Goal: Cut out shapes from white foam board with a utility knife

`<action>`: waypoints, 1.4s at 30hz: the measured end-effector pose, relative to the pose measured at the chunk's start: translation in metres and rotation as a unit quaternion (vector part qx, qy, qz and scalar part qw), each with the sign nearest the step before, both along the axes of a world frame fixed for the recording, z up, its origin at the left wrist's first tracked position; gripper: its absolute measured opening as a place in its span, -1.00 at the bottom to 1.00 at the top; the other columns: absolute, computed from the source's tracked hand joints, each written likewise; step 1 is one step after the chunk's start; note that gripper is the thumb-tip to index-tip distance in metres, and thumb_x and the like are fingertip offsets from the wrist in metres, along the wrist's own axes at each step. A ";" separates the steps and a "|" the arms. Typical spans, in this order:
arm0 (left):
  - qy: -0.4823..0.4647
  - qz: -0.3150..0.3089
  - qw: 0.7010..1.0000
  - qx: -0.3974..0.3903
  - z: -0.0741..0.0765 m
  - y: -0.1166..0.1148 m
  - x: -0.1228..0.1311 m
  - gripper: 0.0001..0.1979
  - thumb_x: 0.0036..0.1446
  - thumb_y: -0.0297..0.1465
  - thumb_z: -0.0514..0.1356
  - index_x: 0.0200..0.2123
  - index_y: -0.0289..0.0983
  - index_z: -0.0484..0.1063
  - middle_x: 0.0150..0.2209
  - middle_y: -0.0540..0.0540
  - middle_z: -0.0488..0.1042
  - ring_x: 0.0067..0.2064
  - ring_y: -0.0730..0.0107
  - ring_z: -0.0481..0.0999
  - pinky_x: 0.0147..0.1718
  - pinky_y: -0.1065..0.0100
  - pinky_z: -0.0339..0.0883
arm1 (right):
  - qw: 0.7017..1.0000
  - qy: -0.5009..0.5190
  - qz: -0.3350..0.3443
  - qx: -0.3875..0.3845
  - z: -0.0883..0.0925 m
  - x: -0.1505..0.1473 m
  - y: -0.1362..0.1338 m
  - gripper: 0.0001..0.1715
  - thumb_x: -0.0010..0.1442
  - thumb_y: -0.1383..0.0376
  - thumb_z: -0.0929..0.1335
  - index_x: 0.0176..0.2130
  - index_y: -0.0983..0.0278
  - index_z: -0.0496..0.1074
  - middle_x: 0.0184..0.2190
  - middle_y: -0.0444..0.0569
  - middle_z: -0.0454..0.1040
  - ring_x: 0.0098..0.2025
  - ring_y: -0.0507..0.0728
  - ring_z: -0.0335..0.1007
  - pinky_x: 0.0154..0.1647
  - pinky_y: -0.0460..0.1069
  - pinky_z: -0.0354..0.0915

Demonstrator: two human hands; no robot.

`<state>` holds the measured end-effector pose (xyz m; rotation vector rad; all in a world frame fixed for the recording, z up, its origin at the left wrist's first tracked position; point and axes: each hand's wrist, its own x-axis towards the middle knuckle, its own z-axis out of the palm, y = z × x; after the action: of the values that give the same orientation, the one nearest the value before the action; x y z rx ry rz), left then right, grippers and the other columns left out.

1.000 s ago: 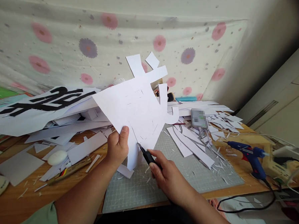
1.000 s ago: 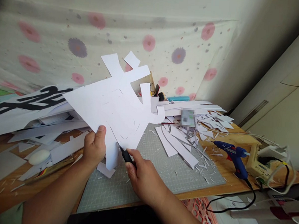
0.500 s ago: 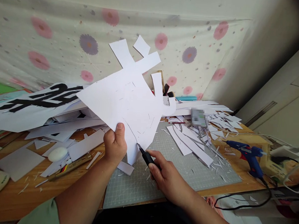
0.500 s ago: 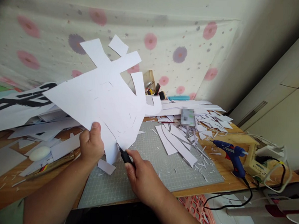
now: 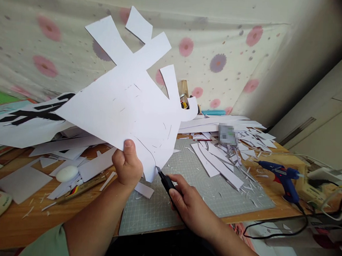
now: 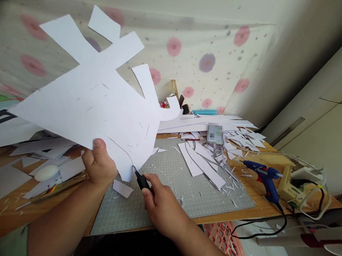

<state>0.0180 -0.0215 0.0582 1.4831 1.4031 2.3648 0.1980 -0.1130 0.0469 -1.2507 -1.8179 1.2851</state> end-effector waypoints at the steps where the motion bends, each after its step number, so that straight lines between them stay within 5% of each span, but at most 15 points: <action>1: -0.002 0.003 1.000 0.004 0.000 0.000 0.000 -0.53 0.28 -0.06 0.09 -0.55 -0.26 0.40 -0.61 0.02 0.37 -0.48 0.33 0.43 -0.28 0.27 0.38 | 1.000 0.003 0.001 -0.003 0.000 0.000 0.000 -0.60 0.38 0.25 0.19 0.17 0.23 0.22 -0.50 -0.19 0.32 -0.53 0.02 0.22 -0.50 -0.10 0.10; 8: -0.009 0.010 0.999 0.029 0.002 0.002 0.001 -0.55 0.27 -0.07 0.10 -0.50 -0.27 0.46 -0.51 -0.04 0.48 -0.40 0.31 0.49 -0.19 0.28 0.40 | 0.999 0.020 0.001 -0.027 -0.003 -0.003 -0.003 -0.61 0.39 0.25 0.17 0.17 0.24 0.22 -0.51 -0.20 0.33 -0.55 0.00 0.24 -0.53 -0.12 0.13; 17: -0.037 0.035 0.999 -0.003 -0.002 0.003 -0.003 -0.52 0.25 -0.03 0.11 -0.52 -0.27 0.47 -0.53 -0.04 0.49 -0.41 0.29 0.50 -0.31 0.30 0.39 | 0.998 0.031 -0.001 -0.049 -0.003 -0.006 -0.004 -0.62 0.41 0.17 0.19 0.16 0.23 0.21 -0.51 -0.21 0.31 -0.61 -0.03 0.22 -0.61 -0.16 0.10; 23: -0.076 0.020 0.997 0.000 0.003 0.010 -0.007 -0.52 0.21 0.03 0.11 -0.40 -0.28 0.50 -0.40 -0.10 0.54 -0.21 0.15 0.55 -0.04 0.20 0.41 | 0.996 0.020 0.021 -0.089 -0.007 -0.004 -0.011 -0.61 0.41 0.14 0.18 0.14 0.23 0.25 -0.56 -0.26 0.26 -0.68 -0.06 0.17 -0.69 -0.19 0.08; 27: -0.121 -0.027 0.992 -0.001 0.004 0.018 -0.013 -0.54 0.26 -0.02 0.08 -0.19 -0.31 0.51 -0.20 -0.18 0.57 -0.03 0.11 0.53 0.08 0.15 0.35 | 0.989 0.038 0.091 -0.111 -0.002 0.012 -0.018 -0.54 0.38 0.05 0.22 0.14 0.24 0.29 -0.51 -0.22 0.30 -0.61 -0.07 0.16 -0.64 -0.20 0.08; 35: -0.050 -0.185 0.975 -0.111 -0.002 0.003 -0.007 -0.49 0.17 0.07 0.15 -0.39 -0.29 0.51 -0.48 -0.12 0.52 -0.32 0.12 0.54 -0.21 0.19 0.45 | 0.979 0.186 -0.011 -0.078 0.041 0.025 0.000 -0.13 0.17 -0.26 0.31 0.24 0.20 0.22 -0.32 -0.08 0.39 -0.54 -0.04 0.25 -0.53 -0.10 0.20; 42: 0.008 -0.268 0.947 -0.175 0.006 -0.010 0.002 -0.48 0.18 0.08 0.12 -0.48 -0.26 0.46 -0.57 -0.06 0.42 -0.53 0.29 0.37 -0.51 0.30 0.31 | 0.986 0.160 -0.031 0.034 0.051 0.002 0.016 -0.22 0.27 -0.20 0.24 0.26 0.19 0.22 -0.35 -0.08 0.40 -0.55 -0.03 0.28 -0.56 -0.10 0.21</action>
<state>0.0198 -0.0313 0.0643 1.5334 1.1483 1.6870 0.2003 -0.0968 0.0974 -0.9911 -1.5682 1.2932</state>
